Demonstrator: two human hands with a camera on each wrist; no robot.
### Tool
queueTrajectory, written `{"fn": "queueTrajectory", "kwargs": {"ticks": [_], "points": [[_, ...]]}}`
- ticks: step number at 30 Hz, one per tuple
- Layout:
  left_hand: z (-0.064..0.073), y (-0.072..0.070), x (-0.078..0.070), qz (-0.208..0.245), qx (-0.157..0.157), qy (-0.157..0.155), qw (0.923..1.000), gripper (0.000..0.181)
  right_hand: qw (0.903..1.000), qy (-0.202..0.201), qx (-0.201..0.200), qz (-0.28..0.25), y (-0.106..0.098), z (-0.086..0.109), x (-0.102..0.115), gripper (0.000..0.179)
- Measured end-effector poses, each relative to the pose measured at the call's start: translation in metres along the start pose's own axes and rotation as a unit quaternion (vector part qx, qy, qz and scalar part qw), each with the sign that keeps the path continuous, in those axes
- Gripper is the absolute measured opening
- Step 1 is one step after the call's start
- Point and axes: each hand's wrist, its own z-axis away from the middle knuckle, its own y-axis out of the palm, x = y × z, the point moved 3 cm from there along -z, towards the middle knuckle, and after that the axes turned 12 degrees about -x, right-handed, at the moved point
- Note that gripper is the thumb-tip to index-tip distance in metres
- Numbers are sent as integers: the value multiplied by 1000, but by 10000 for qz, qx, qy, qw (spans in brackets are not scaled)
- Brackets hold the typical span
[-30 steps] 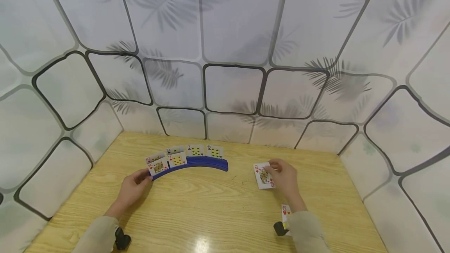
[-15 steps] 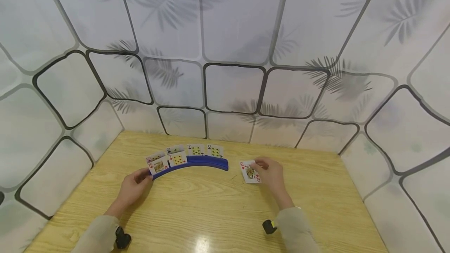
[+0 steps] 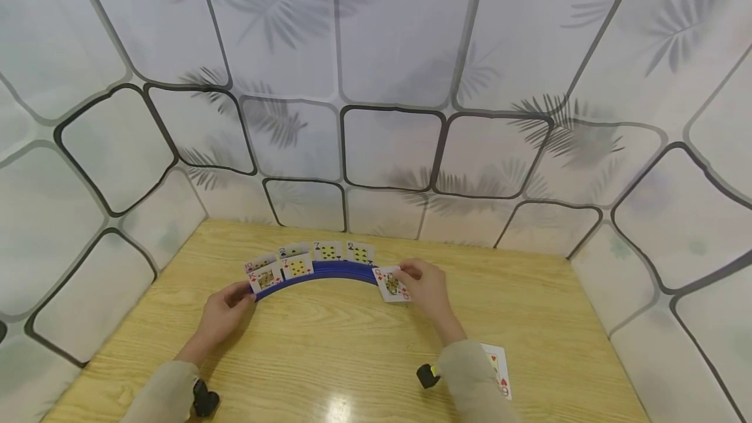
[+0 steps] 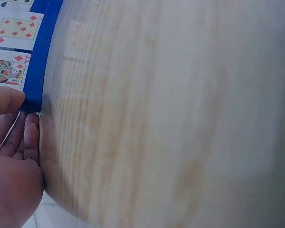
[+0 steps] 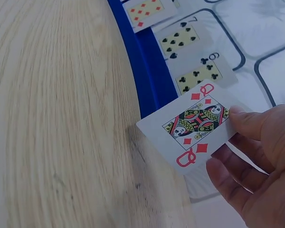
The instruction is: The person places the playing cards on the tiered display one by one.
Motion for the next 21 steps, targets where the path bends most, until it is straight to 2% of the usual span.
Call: {"fn": "queueTrajectory", "kwargs": {"ticks": [8,13,21], "points": [[1,0,-2,141,-108,164,9997,32,9998,-167,133,-64,16,4,16,22],[1,0,-2,121,-67,113,9998,33,9994,-219,173,-197,27,7,25,21],[0,0,-2,-23,54,-92,9999,34,9974,-565,195,-408,45,9,39,20]]}}
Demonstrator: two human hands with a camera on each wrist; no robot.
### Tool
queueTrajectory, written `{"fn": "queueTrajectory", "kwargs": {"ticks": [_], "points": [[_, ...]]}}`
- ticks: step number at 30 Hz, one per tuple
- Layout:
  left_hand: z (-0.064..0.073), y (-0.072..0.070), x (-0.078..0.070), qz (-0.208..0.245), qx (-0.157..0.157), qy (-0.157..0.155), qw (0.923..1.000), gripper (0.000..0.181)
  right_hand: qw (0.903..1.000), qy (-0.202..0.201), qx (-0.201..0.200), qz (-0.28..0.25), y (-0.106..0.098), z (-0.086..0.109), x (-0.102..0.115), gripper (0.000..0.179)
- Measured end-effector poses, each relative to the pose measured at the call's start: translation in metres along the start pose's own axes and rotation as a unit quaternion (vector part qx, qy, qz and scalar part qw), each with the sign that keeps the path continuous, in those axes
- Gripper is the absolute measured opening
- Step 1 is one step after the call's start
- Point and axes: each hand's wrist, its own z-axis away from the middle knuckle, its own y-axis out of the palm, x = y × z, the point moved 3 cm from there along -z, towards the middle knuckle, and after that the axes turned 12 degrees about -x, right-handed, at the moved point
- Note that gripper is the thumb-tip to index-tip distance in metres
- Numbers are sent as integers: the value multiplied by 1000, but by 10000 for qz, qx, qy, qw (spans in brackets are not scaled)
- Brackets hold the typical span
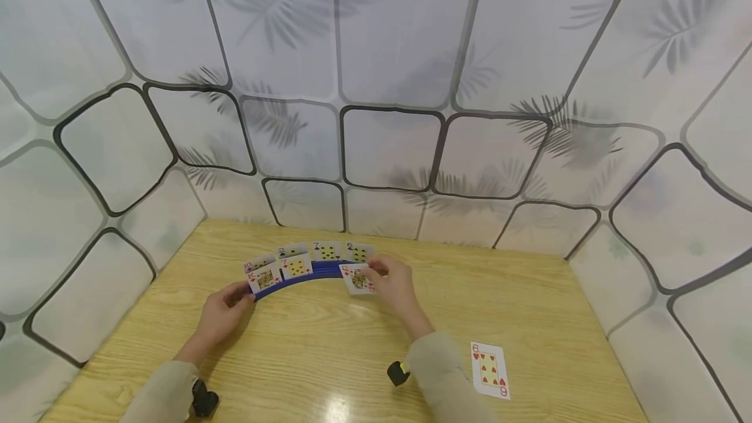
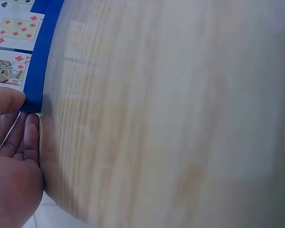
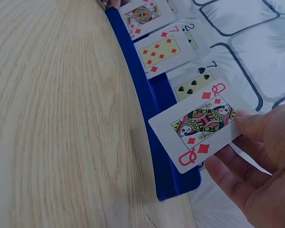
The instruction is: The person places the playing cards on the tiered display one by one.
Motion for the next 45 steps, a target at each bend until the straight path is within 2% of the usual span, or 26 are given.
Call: {"fn": "queueTrajectory", "kwargs": {"ticks": [14,29,37,45], "points": [[0,0,5,-110,25,-16,9999,35,9997,-62,-3,-237,25,-7,15,11],[2,-1,2,-161,88,-61,9998,36,9994,-282,51,-181,44,-14,15,12],[1,-1,2,-158,56,-23,9999,36,9993,-225,132,-252,52,-16,16,14],[0,0,3,-108,-39,94,9999,35,9988,-420,62,-244,60,-17,15,10]]}}
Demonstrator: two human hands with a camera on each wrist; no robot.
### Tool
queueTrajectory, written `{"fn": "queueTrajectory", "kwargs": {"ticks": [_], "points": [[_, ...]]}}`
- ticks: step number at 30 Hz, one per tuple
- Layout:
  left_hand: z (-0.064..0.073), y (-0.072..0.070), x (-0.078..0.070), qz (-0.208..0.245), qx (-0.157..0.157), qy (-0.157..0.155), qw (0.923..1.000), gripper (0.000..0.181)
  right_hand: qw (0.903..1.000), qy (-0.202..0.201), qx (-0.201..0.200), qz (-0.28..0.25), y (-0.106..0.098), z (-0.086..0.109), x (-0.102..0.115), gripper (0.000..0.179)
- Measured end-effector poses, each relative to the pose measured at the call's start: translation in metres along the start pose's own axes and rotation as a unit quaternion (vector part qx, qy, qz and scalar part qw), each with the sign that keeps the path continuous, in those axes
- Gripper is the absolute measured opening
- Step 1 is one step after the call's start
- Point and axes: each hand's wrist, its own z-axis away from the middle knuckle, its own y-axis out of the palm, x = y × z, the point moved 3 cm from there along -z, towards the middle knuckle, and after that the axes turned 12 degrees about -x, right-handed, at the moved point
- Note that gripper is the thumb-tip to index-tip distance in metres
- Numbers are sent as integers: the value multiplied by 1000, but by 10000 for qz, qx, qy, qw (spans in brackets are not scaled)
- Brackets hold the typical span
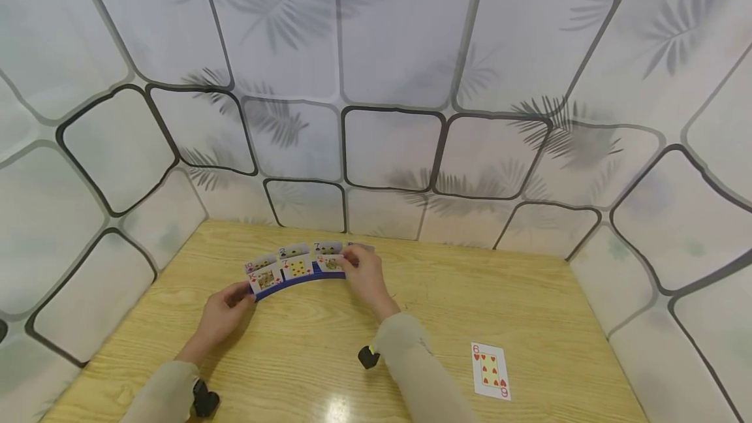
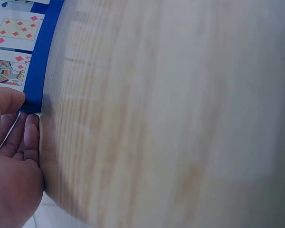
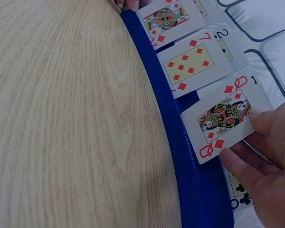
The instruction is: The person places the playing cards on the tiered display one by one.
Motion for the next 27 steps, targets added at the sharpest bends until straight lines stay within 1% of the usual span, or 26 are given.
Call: {"fn": "queueTrajectory", "kwargs": {"ticks": [7,27], "points": [[0,0,2,-3,38,-70,10000,35,10000,18,55,75,5,-1,-1,10],[2,-2,-6,-71,93,-174,9998,35,9993,291,225,-55,12,1,-10,10]]}}
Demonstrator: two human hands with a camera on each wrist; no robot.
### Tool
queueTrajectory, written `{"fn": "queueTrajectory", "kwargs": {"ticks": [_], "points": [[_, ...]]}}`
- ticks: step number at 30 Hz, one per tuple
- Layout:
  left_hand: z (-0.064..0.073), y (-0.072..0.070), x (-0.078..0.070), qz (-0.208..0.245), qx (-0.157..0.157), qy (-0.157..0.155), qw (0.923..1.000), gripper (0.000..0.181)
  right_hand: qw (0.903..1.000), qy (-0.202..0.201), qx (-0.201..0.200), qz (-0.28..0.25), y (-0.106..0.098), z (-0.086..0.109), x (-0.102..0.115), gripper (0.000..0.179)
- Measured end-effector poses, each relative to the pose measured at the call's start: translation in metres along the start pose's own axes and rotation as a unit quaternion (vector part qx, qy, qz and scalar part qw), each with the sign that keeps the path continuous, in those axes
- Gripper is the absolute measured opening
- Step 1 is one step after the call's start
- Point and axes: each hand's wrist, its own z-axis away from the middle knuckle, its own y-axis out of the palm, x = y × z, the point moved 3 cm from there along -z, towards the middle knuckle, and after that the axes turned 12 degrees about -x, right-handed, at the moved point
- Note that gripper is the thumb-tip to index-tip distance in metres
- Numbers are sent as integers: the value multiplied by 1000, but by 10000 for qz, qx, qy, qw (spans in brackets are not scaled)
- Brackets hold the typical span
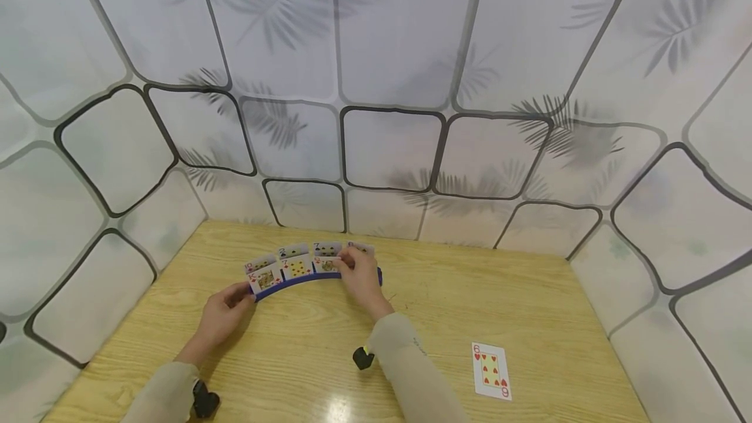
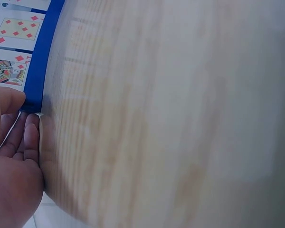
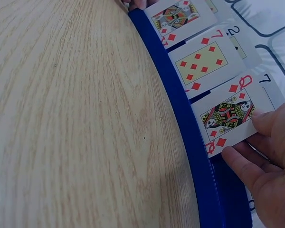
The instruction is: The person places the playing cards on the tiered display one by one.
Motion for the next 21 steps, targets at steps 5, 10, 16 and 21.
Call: {"fn": "queueTrajectory", "kwargs": {"ticks": [5,10,16,21], "points": [[-1,1,-1,8,-38,45,10000,35,9999,111,-2,59,0,0,0,12],[-2,1,1,25,-52,75,10000,34,9999,80,14,114,0,1,0,13],[-2,1,2,71,-39,55,10000,34,9999,-10,-45,143,1,1,0,11],[0,0,0,48,-17,8,10000,35,9999,-51,-88,72,1,3,1,11]]}}
